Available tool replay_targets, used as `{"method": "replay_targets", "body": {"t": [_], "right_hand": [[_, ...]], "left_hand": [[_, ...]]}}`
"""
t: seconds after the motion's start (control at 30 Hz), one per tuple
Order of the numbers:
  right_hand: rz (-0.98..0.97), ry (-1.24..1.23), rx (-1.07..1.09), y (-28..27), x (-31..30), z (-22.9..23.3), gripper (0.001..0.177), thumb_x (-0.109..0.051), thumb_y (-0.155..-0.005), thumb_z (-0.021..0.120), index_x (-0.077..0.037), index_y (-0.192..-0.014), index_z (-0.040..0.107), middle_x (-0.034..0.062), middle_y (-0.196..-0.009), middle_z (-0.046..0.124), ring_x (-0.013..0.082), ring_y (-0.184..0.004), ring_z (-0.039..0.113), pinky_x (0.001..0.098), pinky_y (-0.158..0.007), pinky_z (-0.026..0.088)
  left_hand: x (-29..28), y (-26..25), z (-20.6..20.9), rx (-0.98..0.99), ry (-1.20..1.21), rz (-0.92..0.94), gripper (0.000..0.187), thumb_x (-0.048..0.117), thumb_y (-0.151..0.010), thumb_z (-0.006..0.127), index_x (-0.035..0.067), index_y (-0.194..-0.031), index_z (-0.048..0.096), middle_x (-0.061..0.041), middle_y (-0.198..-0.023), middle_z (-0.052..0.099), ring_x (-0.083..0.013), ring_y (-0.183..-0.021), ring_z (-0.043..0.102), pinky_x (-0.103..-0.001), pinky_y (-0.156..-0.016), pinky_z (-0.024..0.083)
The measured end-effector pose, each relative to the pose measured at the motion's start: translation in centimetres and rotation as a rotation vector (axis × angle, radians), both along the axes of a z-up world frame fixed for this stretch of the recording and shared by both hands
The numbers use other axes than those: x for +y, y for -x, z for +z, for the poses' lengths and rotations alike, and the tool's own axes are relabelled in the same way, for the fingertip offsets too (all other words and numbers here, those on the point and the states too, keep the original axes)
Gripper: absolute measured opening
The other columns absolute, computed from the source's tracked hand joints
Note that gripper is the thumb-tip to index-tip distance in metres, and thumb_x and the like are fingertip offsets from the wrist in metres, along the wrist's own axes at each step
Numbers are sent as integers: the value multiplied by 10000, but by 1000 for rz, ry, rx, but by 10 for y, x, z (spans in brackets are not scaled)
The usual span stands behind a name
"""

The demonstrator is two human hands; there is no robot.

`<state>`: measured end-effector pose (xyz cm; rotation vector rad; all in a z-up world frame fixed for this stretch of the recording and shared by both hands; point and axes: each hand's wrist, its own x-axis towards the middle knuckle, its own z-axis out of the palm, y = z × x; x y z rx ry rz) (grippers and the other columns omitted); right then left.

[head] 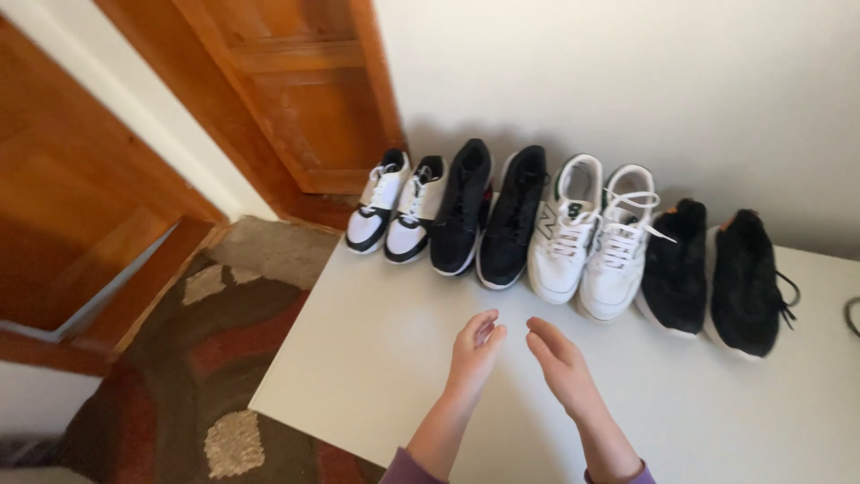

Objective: The person picks up pairs of shoes from a white shoe rack and places them in a row on top of a white storage chest.

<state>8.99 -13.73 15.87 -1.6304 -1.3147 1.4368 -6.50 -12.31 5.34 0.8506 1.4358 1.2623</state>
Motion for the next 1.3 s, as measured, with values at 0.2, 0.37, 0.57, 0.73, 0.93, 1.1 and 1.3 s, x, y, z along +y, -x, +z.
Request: {"method": "replay_targets", "body": {"t": [0.2, 0.37, 0.57, 0.73, 0.93, 1.1, 1.3], "right_hand": [[390, -128, -80, 37, -22, 17, 665, -408, -972, 499, -156, -1574, 371, -12, -1677, 355, 125, -1564, 289, 337, -1274, 196], [616, -263, -156, 69, -35, 20, 676, -441, -978, 490, -133, -1566, 363, -11, -1704, 274, 131, -1591, 192, 363, -1274, 164], [843, -475, -255, 109, -57, 19, 724, -465, -979, 516, -96, -1572, 324, 64, -1696, 251, 215, -1592, 155, 413, -1264, 168], [999, -677, -359, 146, -83, 25, 773, -485, -969, 561, -62, -1567, 309, 113, -1688, 241, 283, -1582, 156, 457, -1247, 189], [1137, -790, -407, 191, -127, 42, 779, -498, -982, 545, -46, -1564, 293, 121, -1697, 205, 293, -1584, 131, 483, -1247, 127], [1189, -830, -411, 234, -167, 40, 801, -531, -985, 496, -50, -1579, 258, 118, -1696, 199, 272, -1589, 113, 460, -1257, 99], [1304, -800, -376, 289, -236, 50, 823, -550, -980, 468, -71, -1597, 212, 80, -1706, 179, 233, -1592, 96, 443, -1265, 81]], "left_hand": [[-83, 51, 116, 314, 42, -52, 516, 349, -986, 501, 139, -1454, 556, -50, -1619, 442, -173, -1523, 371, -360, -1241, 281], [-130, 91, 111, 653, 29, -18, 542, 354, -1029, 417, 83, -1495, 480, -157, -1656, 299, -326, -1573, 146, -503, -1249, 60], [-194, 127, 131, 913, 138, 34, 582, 348, -1062, 367, 45, -1559, 345, -193, -1676, 202, -349, -1576, 59, -557, -1237, -31], [-247, 157, 133, 986, 278, 84, 636, 389, -1060, 402, 76, -1596, 264, -203, -1684, 153, -364, -1577, 1, -598, -1216, -46], [-314, 188, 127, 1067, 367, 169, 680, 414, -1051, 444, 76, -1602, 233, -235, -1673, 140, -409, -1563, -18, -607, -1217, -48], [-374, 211, 128, 1146, 380, 256, 703, 416, -1051, 484, 64, -1606, 236, -256, -1657, 171, -446, -1541, 47, -632, -1198, -9], [-457, 239, 140, 1102, 456, 318, 705, 432, -1055, 492, 49, -1596, 253, -285, -1646, 171, -478, -1535, 39, -656, -1190, 9]]}}
